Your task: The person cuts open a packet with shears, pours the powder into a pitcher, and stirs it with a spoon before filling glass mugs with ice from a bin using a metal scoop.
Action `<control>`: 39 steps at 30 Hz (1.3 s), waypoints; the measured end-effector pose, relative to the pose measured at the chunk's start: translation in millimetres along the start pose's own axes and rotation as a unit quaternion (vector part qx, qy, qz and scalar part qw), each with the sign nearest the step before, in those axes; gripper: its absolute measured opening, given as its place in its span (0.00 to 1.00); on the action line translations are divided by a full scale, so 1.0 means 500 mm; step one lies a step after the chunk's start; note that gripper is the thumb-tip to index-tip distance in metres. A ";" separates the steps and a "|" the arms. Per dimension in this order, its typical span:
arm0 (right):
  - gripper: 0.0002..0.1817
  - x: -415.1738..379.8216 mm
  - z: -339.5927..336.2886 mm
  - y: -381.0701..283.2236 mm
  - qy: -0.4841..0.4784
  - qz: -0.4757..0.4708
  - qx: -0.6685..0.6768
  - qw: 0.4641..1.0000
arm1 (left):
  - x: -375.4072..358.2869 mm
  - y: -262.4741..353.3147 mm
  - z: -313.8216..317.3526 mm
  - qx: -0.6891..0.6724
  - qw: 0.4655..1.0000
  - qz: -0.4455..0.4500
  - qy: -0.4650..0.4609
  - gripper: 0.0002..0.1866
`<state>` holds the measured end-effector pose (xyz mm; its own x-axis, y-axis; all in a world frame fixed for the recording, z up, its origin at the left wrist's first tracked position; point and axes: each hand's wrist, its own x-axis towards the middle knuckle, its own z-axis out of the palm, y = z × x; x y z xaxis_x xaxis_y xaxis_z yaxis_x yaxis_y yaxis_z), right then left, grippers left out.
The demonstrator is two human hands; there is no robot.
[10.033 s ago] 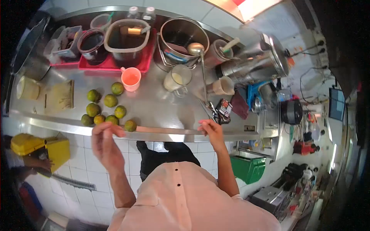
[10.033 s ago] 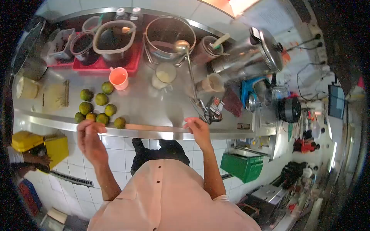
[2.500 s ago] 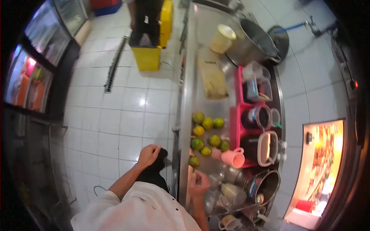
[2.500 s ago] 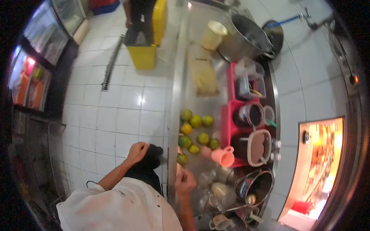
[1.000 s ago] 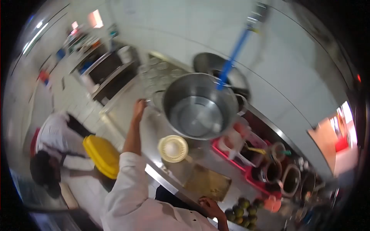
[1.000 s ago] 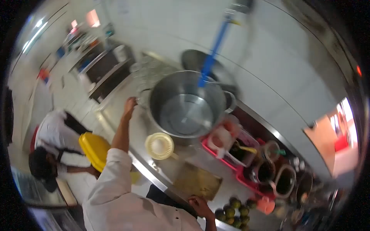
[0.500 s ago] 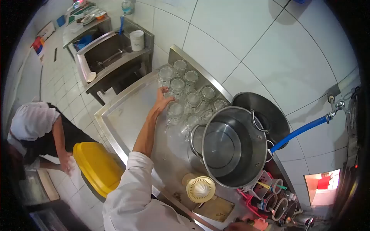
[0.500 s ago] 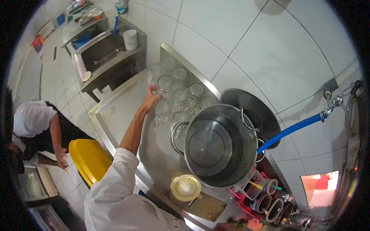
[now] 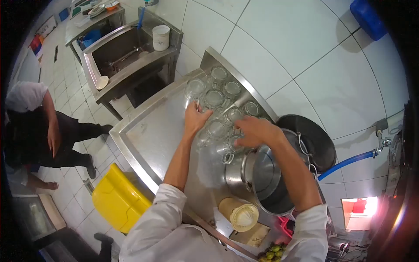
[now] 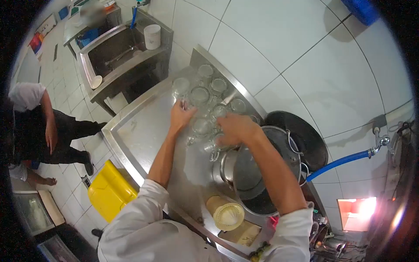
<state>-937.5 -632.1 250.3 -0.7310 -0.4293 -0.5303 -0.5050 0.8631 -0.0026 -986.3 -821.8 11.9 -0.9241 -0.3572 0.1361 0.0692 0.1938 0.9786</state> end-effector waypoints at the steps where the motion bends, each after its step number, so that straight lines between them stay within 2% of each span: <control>1: 0.30 0.045 0.003 0.022 0.005 0.016 0.006 1.000 | -0.004 -0.004 -0.005 -0.001 1.000 0.005 0.011 0.23; 3: 0.33 0.126 -0.002 0.075 0.013 0.046 0.015 0.999 | -0.011 -0.019 -0.012 -0.004 0.999 0.013 0.038 0.21; 6: 0.38 0.191 -0.032 0.105 0.142 0.070 0.071 0.985 | -0.018 -0.021 -0.019 0.018 0.998 0.009 0.058 0.19; 7: 0.39 0.219 -0.041 0.103 0.167 0.071 0.055 0.982 | -0.023 -0.014 -0.022 0.022 0.997 0.021 0.077 0.18; 9: 0.41 0.275 -0.050 0.094 0.215 0.073 0.021 0.974 | -0.031 0.007 -0.040 0.009 0.998 -0.020 0.065 0.17; 10: 0.42 0.298 -0.041 0.094 0.189 0.094 0.020 0.977 | -0.044 0.014 -0.050 0.001 0.997 -0.045 0.060 0.17; 12: 0.43 0.349 -0.031 0.096 0.144 0.137 0.016 0.980 | -0.058 0.007 -0.066 -0.009 0.995 -0.021 0.101 0.16; 14: 0.48 0.383 -0.018 0.111 0.152 0.141 0.074 0.975 | -0.076 -0.020 -0.088 -0.010 0.991 -0.012 0.130 0.16; 18: 0.52 0.426 0.036 0.171 0.244 0.124 0.140 0.952 | -0.115 -0.044 -0.169 -0.035 0.996 -0.068 0.054 0.13; 21: 0.47 0.346 -0.031 0.136 0.214 0.070 0.166 0.960 | -0.137 -0.065 -0.213 -0.062 0.994 -0.089 0.006 0.11; 24: 0.39 0.352 -0.030 0.151 0.305 0.142 0.127 0.933 | -0.141 -0.115 -0.225 -0.104 0.990 -0.091 -0.011 0.09; 26: 0.39 0.256 -0.114 0.091 0.231 0.138 0.240 0.933 | -0.151 -0.133 -0.222 -0.121 0.988 -0.090 -0.021 0.07; 27: 0.38 0.295 -0.072 0.135 0.362 0.113 0.142 0.915 | -0.148 -0.170 -0.224 -0.073 0.993 -0.090 -0.002 0.07; 28: 0.38 0.269 -0.080 0.120 0.395 0.097 0.188 0.894 | -0.142 -0.203 -0.230 -0.027 0.996 -0.083 0.001 0.06; 29: 0.39 0.272 -0.070 0.121 0.461 0.082 0.157 0.870 | -0.156 -0.144 -0.245 -0.074 0.991 -0.107 0.015 0.08; 30: 0.43 0.238 -0.087 0.102 0.450 0.104 0.156 0.873 | -0.145 -0.155 -0.257 -0.049 0.996 -0.072 -0.009 0.10; 31: 0.46 0.215 -0.073 0.092 0.570 0.074 0.153 0.804 | -0.133 -0.187 -0.277 -0.014 0.999 -0.021 -0.041 0.11; 32: 0.50 0.202 -0.078 0.087 0.638 0.095 0.117 0.755 | -0.113 -0.206 -0.296 0.030 0.997 0.035 -0.069 0.13; 33: 0.50 0.071 -0.124 0.061 0.569 0.066 0.250 0.781 | -0.082 -0.221 -0.314 0.090 0.987 0.103 -0.085 0.15; 34: 0.46 0.005 -0.122 0.046 0.660 0.072 0.234 0.710 | -0.095 -0.143 -0.316 -0.019 0.997 -0.054 -0.050 0.12; 35: 0.45 -0.121 -0.132 0.021 0.654 0.057 0.298 0.693 | -0.133 -0.036 -0.306 0.008 0.997 -0.077 -0.012 0.14; 36: 0.45 -0.220 -0.131 -0.013 0.662 0.059 0.348 0.662 | -0.120 -0.055 -0.349 0.106 0.994 -0.026 -0.031 0.17; 38: 0.44 -0.410 -0.074 -0.050 0.686 0.047 0.437 0.581 | -0.137 -0.036 -0.369 0.283 0.957 0.019 0.057 0.18; 39: 0.43 -0.492 -0.035 -0.072 0.700 0.034 0.473 0.533 | -0.110 -0.092 -0.421 0.187 0.981 -0.005 0.049 0.19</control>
<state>-747.5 -562.4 395.5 -0.6935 0.4056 0.5954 -0.4827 0.3519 -0.8019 -859.6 -1003.2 -8.0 -0.8822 -0.4436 0.1582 -0.1005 0.5055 0.8570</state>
